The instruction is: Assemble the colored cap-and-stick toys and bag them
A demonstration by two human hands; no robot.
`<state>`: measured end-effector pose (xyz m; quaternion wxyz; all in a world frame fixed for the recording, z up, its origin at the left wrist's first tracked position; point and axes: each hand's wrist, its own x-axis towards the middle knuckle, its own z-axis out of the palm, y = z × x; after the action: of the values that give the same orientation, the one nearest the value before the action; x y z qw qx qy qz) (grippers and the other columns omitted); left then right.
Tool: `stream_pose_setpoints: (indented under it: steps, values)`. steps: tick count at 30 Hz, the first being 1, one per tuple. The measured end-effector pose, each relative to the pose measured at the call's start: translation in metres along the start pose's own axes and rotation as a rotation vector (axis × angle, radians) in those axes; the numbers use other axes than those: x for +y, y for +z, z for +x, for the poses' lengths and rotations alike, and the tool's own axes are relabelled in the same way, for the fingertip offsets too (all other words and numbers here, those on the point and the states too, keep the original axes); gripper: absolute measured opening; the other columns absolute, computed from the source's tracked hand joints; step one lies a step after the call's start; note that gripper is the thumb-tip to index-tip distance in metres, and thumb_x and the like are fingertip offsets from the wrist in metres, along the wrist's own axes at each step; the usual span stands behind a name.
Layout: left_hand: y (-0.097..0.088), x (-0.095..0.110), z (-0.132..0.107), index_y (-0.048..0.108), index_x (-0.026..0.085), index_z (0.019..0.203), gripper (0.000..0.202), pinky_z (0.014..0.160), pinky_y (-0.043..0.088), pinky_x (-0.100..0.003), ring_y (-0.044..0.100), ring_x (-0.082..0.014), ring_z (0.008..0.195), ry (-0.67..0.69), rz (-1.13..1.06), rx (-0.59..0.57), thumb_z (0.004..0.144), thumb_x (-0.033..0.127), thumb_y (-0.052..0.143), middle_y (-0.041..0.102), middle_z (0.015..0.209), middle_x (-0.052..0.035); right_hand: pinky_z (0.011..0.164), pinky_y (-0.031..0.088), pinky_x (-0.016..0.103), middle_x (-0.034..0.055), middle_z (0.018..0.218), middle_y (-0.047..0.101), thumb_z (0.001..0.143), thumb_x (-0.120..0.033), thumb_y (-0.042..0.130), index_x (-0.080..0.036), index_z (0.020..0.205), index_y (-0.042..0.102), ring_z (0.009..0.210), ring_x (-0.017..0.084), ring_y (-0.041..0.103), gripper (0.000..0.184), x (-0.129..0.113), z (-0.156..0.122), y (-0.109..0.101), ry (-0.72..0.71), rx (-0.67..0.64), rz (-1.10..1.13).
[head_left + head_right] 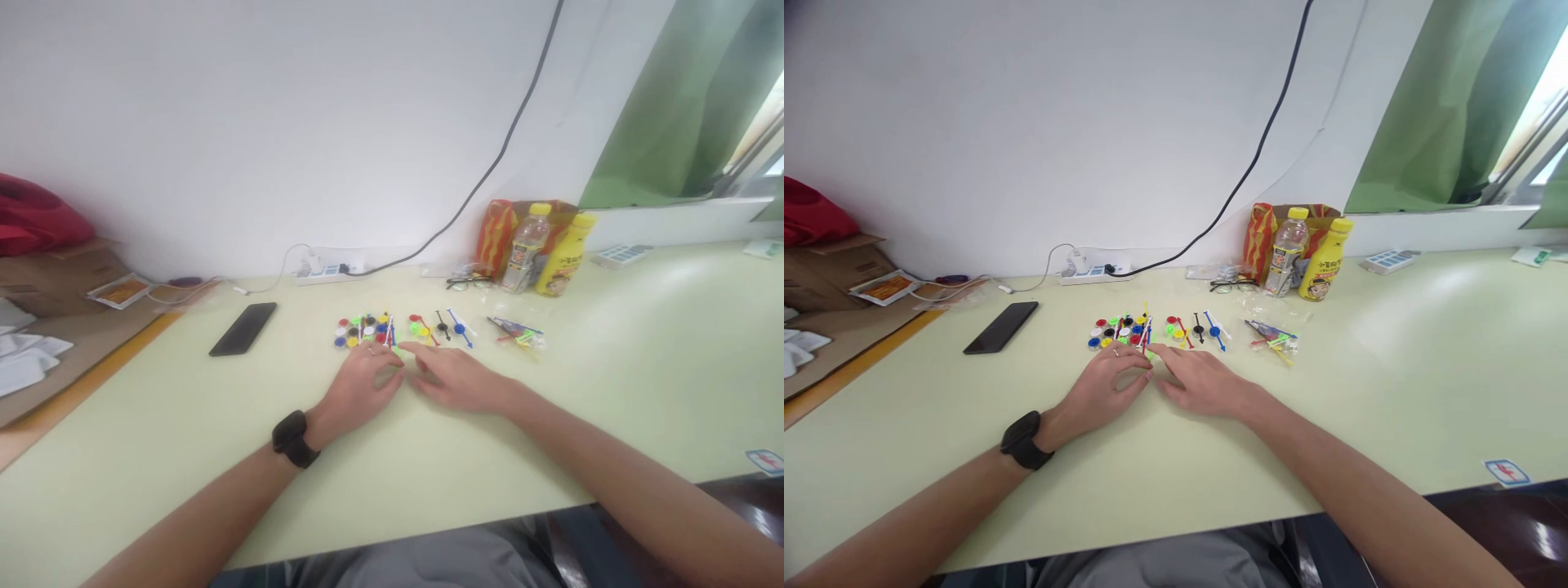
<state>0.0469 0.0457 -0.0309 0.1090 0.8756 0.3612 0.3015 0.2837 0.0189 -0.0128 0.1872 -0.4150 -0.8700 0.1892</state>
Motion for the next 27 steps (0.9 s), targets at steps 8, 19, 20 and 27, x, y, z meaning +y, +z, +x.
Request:
stream_pose_setpoints:
  steps: [8,19,20,27]
  values:
    - [-0.003,0.005,0.000,0.078,0.028,0.108,0.016,0.103,0.053,-0.046,0.067,-0.0256,0.109,0.053,-0.046,-0.014,0.100,0.029,0.064,0.077,0.107,-0.0049,0.084,0.046,0.033,0.0074,0.113,0.073,0.104,-0.025,0.053,-0.022,0.121,0.061,0.102,0.023,0.067,0.019,-0.001,0.001,0.000,-0.044,0.035,-0.011]
    - [-0.002,0.003,0.000,0.077,0.026,0.102,0.013,0.098,0.053,-0.042,0.069,-0.0233,0.101,0.052,-0.100,0.097,0.101,0.026,0.064,0.079,0.103,-0.0035,0.076,0.040,0.031,0.0048,0.097,0.079,0.101,-0.024,0.058,-0.021,0.126,0.066,0.089,0.022,0.071,0.026,0.005,0.006,0.008,0.035,0.134,-0.097]
    - [-0.002,0.002,0.001,0.077,0.026,0.101,0.013,0.096,0.054,-0.041,0.069,-0.0230,0.100,0.053,-0.101,0.113,0.100,0.026,0.064,0.079,0.102,-0.0035,0.074,0.039,0.030,0.0045,0.093,0.079,0.102,-0.024,0.057,-0.021,0.121,0.068,0.085,0.021,0.070,0.022,0.007,0.007,0.009,0.043,0.147,-0.114]
    - [-0.003,0.000,0.003,0.076,0.025,0.100,0.012,0.093,0.053,-0.040,0.070,-0.0227,0.098,0.040,-0.125,0.162,0.099,0.024,0.065,0.079,0.102,-0.0029,0.066,0.030,0.029,0.0011,0.078,0.069,0.103,-0.025,0.057,-0.020,0.096,0.065,0.069,0.016,0.057,0.012,0.009,0.008,0.008,0.076,0.217,-0.158]
